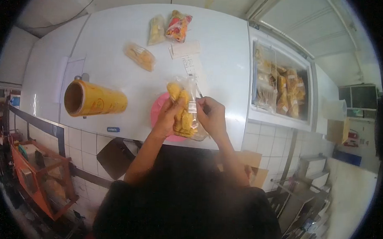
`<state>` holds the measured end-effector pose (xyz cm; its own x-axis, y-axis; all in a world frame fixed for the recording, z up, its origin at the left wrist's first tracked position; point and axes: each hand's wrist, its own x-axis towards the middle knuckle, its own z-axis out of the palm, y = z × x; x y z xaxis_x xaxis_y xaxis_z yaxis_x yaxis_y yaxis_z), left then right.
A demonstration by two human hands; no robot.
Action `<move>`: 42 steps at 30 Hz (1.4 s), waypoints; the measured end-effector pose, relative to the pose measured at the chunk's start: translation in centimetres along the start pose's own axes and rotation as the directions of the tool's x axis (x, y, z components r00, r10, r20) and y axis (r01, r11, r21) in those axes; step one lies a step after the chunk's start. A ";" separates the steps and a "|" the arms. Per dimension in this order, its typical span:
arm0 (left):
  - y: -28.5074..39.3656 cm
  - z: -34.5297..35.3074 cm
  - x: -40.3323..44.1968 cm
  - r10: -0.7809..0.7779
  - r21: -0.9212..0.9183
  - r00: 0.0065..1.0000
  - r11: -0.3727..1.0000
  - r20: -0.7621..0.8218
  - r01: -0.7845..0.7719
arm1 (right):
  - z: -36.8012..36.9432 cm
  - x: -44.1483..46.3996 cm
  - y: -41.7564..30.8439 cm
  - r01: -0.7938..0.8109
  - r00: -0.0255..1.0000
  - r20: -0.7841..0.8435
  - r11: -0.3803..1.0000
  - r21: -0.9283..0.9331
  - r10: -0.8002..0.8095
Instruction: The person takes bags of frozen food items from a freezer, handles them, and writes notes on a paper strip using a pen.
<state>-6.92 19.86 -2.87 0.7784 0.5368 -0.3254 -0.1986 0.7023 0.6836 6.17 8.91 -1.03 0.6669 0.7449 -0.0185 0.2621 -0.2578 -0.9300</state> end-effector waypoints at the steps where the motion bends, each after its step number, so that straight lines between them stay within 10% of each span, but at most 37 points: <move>1: 0.6 0.0 0.1 0.021 0.105 0.990 0.994 -0.138 -0.007 | 0.2 0.1 0.6 -0.005 1.000 0.000 0.999 0.038 0.005; 5: 3.9 -8.4 5.6 0.051 0.170 0.991 0.985 -0.120 -0.030 | -1.4 3.0 6.1 -0.138 0.959 -0.253 0.990 -0.041 0.124; 13: 4.6 -12.6 19.3 -0.031 0.269 0.999 0.962 -0.027 0.037 | 0.1 9.6 13.5 -0.152 0.926 0.171 0.748 -0.646 0.336; 17: 3.0 -12.9 22.5 -0.082 0.305 0.996 0.950 0.026 0.070 | -0.8 10.6 13.5 -0.222 0.875 0.278 0.837 -0.500 0.397; 20: 2.5 -13.8 23.4 -0.157 0.173 0.974 0.977 0.165 0.128 | -1.0 9.8 15.5 -0.282 0.955 0.213 0.843 0.459 0.204; 23: 2.6 -14.5 24.5 -0.245 0.228 0.927 0.956 0.283 0.183 | 2.8 10.3 15.1 -0.102 0.974 -0.095 0.768 0.632 0.208; 25: 2.7 -14.1 24.9 -0.280 0.262 0.913 0.943 0.296 0.204 | 3.6 10.5 15.4 -0.136 0.967 -0.085 0.770 0.624 0.240; 27: 3.1 -13.7 25.0 -0.316 0.293 0.899 0.929 0.304 0.228 | 4.5 10.9 17.2 0.117 0.989 -0.123 0.949 0.294 -0.083; 29: 3.6 -13.3 25.0 -0.346 0.186 0.880 0.936 0.325 0.299 | 5.3 10.5 16.8 -0.025 0.985 -0.147 0.921 0.388 0.088; 31: 4.1 -12.9 25.1 -0.395 0.183 0.851 0.918 0.347 0.352 | 6.0 10.6 18.0 0.146 0.980 -0.167 0.961 0.236 -0.108; 42: 3.5 -15.1 25.2 -0.429 0.201 0.863 0.901 0.268 0.385 | 6.9 9.9 18.3 0.128 0.955 -0.285 0.980 0.149 -0.082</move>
<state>3.05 42.89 -18.51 0.9164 0.0365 -0.3985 0.2405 0.7456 0.6214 12.80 15.83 -20.76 0.8140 0.5575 0.1629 0.2386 -0.0653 -0.9689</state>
